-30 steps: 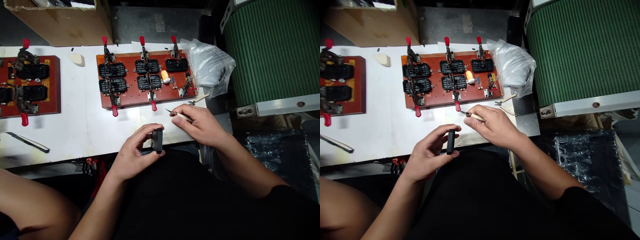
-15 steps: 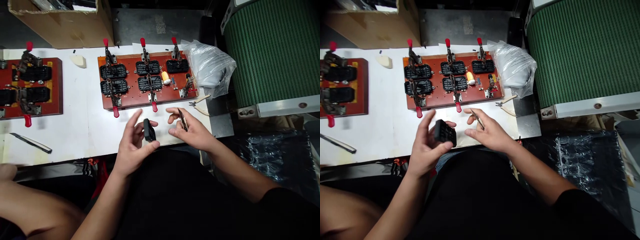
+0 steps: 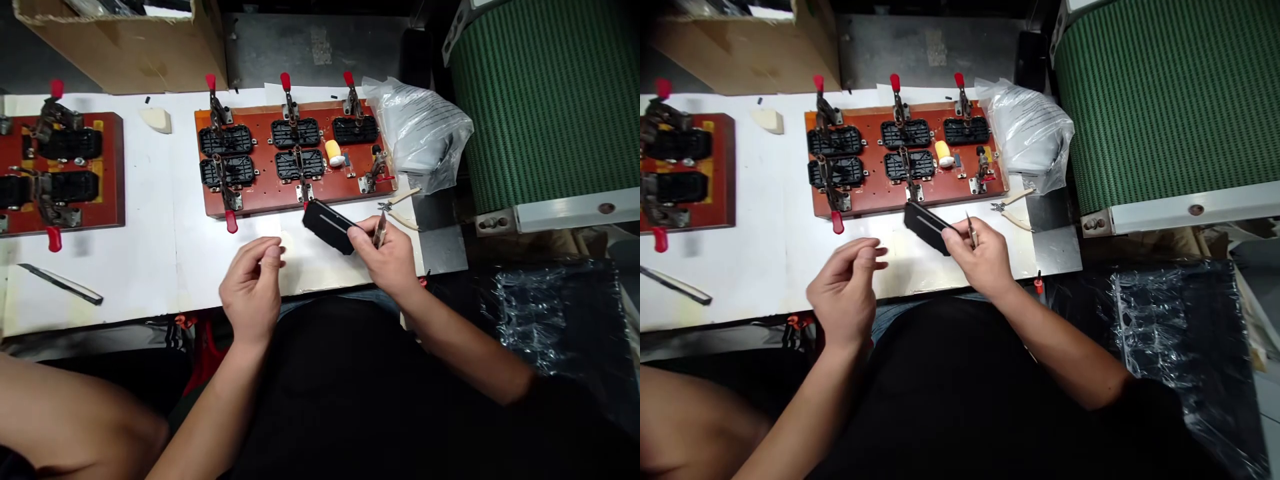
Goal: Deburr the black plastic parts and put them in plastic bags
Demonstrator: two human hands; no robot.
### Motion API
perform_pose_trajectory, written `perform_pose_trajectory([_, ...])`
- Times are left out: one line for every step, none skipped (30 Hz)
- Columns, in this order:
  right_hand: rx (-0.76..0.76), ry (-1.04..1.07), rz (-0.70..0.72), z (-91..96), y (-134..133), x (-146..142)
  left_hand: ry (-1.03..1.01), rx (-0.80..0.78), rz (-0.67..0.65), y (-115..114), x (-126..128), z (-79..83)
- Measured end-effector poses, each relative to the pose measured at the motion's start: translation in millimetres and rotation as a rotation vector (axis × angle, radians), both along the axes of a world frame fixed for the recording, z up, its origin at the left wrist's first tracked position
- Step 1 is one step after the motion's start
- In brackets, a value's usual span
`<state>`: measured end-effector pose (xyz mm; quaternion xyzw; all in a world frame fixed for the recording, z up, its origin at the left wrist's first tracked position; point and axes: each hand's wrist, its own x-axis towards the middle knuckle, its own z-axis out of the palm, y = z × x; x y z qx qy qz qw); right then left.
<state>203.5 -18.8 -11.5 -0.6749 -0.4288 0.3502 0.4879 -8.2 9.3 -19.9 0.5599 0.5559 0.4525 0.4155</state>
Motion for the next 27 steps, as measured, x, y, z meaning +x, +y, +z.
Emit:
perform_pose_trajectory([-0.033,0.023,-0.012,1.4,2,2,0.097,0.136,-0.02,1,-3,1.3])
perform_pose_trajectory([-0.068,0.057,0.003,2.7,4,3,0.194,0.261,-0.077,2,-4,2.3])
perform_pose_trajectory([-0.105,0.105,0.046,3.7,6,4,0.286,0.362,-0.17,4,-5,2.9])
perform_pose_trajectory([-0.142,0.163,0.109,4.4,7,3,0.369,0.429,-0.294,6,-3,2.8])
perform_pose_trajectory([-0.177,0.223,0.176,4.7,8,2,0.44,0.455,-0.421,7,-1,2.0])
perform_pose_trajectory([-0.206,0.279,0.234,4.7,9,1,0.49,0.449,-0.53,8,2,0.9])
perform_pose_trajectory([-0.231,0.321,0.282,4.6,9,1,0.512,0.421,-0.608,8,5,-0.4])
perform_pose_trajectory([-0.252,0.344,0.326,4.6,8,1,0.505,0.38,-0.657,8,8,-1.5])
perform_pose_trajectory([-0.265,0.355,0.373,4.7,6,2,0.476,0.33,-0.68,8,10,-2.2])
perform_pose_trajectory([-0.268,0.358,0.421,5.4,4,4,0.429,0.277,-0.681,8,11,-2.4])
perform_pose_trajectory([-0.26,0.352,0.466,6.7,2,7,0.373,0.223,-0.668,8,11,-2.0])
perform_pose_trajectory([-0.243,0.334,0.503,8.9,-1,10,0.319,0.168,-0.652,8,10,-1.3])
perform_pose_trajectory([-0.218,0.3,0.526,12.0,-4,13,0.276,0.111,-0.637,8,9,-0.4])
perform_pose_trajectory([-0.187,0.248,0.539,15.8,-7,16,0.242,0.057,-0.627,9,8,0.6])
perform_pose_trajectory([-0.151,0.178,0.548,20.1,-9,19,0.211,0.007,-0.626,9,6,1.4])
perform_pose_trajectory([-0.109,0.097,0.567,24.5,-11,21,0.175,-0.036,-0.627,10,5,2.0])
perform_pose_trajectory([-0.062,0.017,0.597,28.6,-12,22,0.135,-0.073,-0.635,10,4,2.5])
perform_pose_trajectory([-0.011,-0.055,0.63,32.0,-12,23,0.091,-0.102,-0.646,10,3,3.1])
perform_pose_trajectory([0.038,-0.113,0.662,34.6,-12,24,0.047,-0.127,-0.659,10,2,3.7])
perform_pose_trajectory([0.082,-0.154,0.686,36.4,-12,26,0.007,-0.145,-0.67,10,2,4.5])
perform_pose_trajectory([0.119,-0.178,0.703,37.4,-11,27,-0.021,-0.157,-0.678,10,2,5.4])
perform_pose_trajectory([0.145,-0.191,0.719,38.0,-11,27,-0.034,-0.164,-0.687,9,2,6.4])
perform_pose_trajectory([0.161,-0.195,0.728,38.2,-10,28,-0.033,-0.166,-0.698,9,2,7.4])
perform_pose_trajectory([0.167,-0.192,0.731,38.4,-10,28,-0.022,-0.163,-0.709,8,2,8.2])
perform_pose_trajectory([0.163,-0.183,0.725,38.6,-11,28,-0.005,-0.156,-0.72,7,2,8.9])
perform_pose_trajectory([0.149,-0.168,0.709,38.8,-12,26,0.014,-0.146,-0.729,6,3,9.2])
perform_pose_trajectory([0.128,-0.148,0.68,39.0,-13,24,0.03,-0.139,-0.732,5,4,9.3])
